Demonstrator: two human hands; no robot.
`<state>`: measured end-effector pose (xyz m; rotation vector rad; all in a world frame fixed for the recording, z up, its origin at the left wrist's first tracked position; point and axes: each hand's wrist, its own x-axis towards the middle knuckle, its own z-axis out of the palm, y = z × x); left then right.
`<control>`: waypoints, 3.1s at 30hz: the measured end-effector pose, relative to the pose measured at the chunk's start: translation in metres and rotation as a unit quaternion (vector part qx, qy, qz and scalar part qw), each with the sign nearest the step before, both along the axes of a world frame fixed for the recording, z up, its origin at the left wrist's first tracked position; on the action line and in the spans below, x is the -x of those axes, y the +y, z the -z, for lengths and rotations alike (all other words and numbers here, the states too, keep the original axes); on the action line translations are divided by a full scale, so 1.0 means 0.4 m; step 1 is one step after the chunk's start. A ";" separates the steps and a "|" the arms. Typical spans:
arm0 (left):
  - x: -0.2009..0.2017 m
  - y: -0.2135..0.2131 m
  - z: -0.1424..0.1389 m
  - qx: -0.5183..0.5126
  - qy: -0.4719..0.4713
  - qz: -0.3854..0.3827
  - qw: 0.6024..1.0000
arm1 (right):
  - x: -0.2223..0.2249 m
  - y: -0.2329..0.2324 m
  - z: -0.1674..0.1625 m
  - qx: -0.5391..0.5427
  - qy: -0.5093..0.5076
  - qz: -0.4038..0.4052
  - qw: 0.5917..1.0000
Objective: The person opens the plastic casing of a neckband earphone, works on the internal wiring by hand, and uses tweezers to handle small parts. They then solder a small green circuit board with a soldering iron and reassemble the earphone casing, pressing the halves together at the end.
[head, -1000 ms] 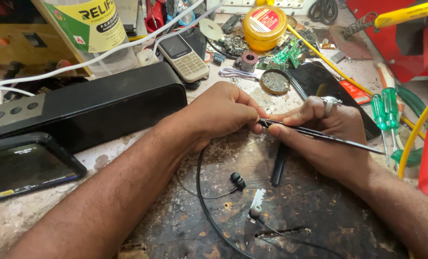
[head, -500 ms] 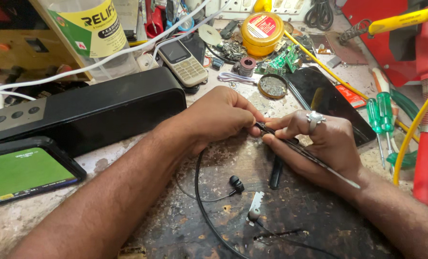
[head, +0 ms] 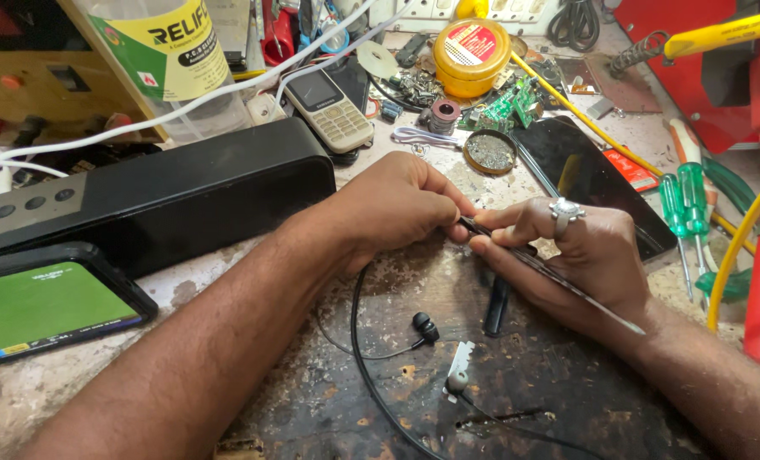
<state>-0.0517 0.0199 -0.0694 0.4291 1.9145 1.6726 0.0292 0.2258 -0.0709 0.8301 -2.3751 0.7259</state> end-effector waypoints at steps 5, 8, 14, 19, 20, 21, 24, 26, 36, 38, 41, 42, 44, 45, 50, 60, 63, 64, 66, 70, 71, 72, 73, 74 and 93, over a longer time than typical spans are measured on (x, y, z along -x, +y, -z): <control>0.001 0.002 -0.003 -0.011 -0.010 0.002 1.000 | -0.003 0.002 -0.001 0.002 0.007 -0.007 1.000; 0.003 0.000 -0.001 -0.008 -0.031 -0.004 0.999 | -0.007 -0.002 0.002 0.004 0.014 -0.017 1.000; 0.006 -0.007 0.003 -0.003 0.013 0.016 1.000 | -0.012 -0.016 0.000 -0.025 0.059 -0.029 0.998; 0.004 -0.004 0.002 -0.032 -0.016 0.020 0.999 | -0.013 -0.009 -0.006 0.004 0.018 -0.026 0.999; 0.005 -0.003 0.002 -0.025 -0.018 0.017 0.999 | -0.013 -0.004 -0.007 -0.001 0.024 -0.026 0.999; 0.006 -0.004 0.001 -0.017 -0.020 0.013 1.000 | -0.012 -0.001 -0.007 -0.005 0.030 -0.026 0.999; 0.007 -0.004 0.000 -0.021 -0.026 0.010 0.999 | -0.014 0.006 -0.010 0.052 -0.007 0.008 0.999; 0.007 -0.005 0.000 -0.027 -0.035 0.009 0.999 | -0.014 0.004 -0.010 0.098 -0.067 0.067 0.991; 0.007 -0.007 -0.003 -0.021 -0.022 0.010 1.000 | -0.009 0.004 -0.035 -0.067 -0.109 0.110 0.986; 0.006 -0.007 -0.003 -0.021 -0.025 0.008 0.999 | -0.007 0.003 -0.035 -0.083 -0.100 0.094 0.987; 0.008 -0.004 -0.003 -0.011 -0.022 0.008 1.000 | -0.005 -0.001 -0.031 -0.058 -0.069 0.072 0.993; 0.009 -0.003 -0.003 -0.003 -0.022 0.007 1.000 | -0.005 -0.001 -0.029 -0.040 -0.102 0.086 0.990; 0.011 -0.002 -0.002 0.001 -0.013 0.013 1.000 | -0.005 0.000 -0.025 -0.013 -0.122 0.090 0.988; 0.010 -0.001 0.000 -0.003 -0.006 0.019 1.000 | -0.002 0.001 -0.023 -0.006 -0.109 0.081 0.991; 0.011 0.001 0.004 0.017 0.017 0.033 0.999 | 0.008 0.013 -0.010 0.012 -0.109 0.063 0.992; 0.004 0.008 0.003 0.077 0.081 0.017 0.994 | 0.025 0.024 0.005 0.013 -0.139 0.082 0.987; 0.005 0.005 0.004 0.055 0.074 0.025 0.995 | 0.025 0.025 0.003 0.010 -0.138 0.072 0.988; 0.006 0.004 0.004 0.050 0.075 0.028 0.996 | 0.026 0.025 0.002 0.010 -0.131 0.060 0.989; 0.007 0.004 0.005 0.057 0.078 0.029 0.995 | 0.026 0.027 0.002 0.013 -0.134 0.061 0.989; 0.007 0.004 0.002 0.065 0.075 0.025 0.995 | 0.028 0.030 0.003 0.022 -0.145 0.064 0.987; 0.007 0.004 0.001 0.067 0.069 0.024 0.995 | 0.029 0.032 0.004 0.016 -0.141 0.061 0.988; 0.007 0.004 0.000 0.069 0.064 0.022 0.995 | 0.031 0.033 0.004 0.010 -0.137 0.059 0.989; 0.007 0.003 -0.001 0.071 0.058 0.020 0.996 | 0.033 0.034 0.004 0.003 -0.132 0.056 0.990; 0.006 0.004 -0.001 0.071 0.056 0.018 0.996 | 0.032 0.035 0.004 0.007 -0.137 0.056 0.989; 0.005 -0.001 0.004 0.059 0.080 0.041 0.994 | 0.022 0.033 -0.030 0.010 -0.204 0.068 0.976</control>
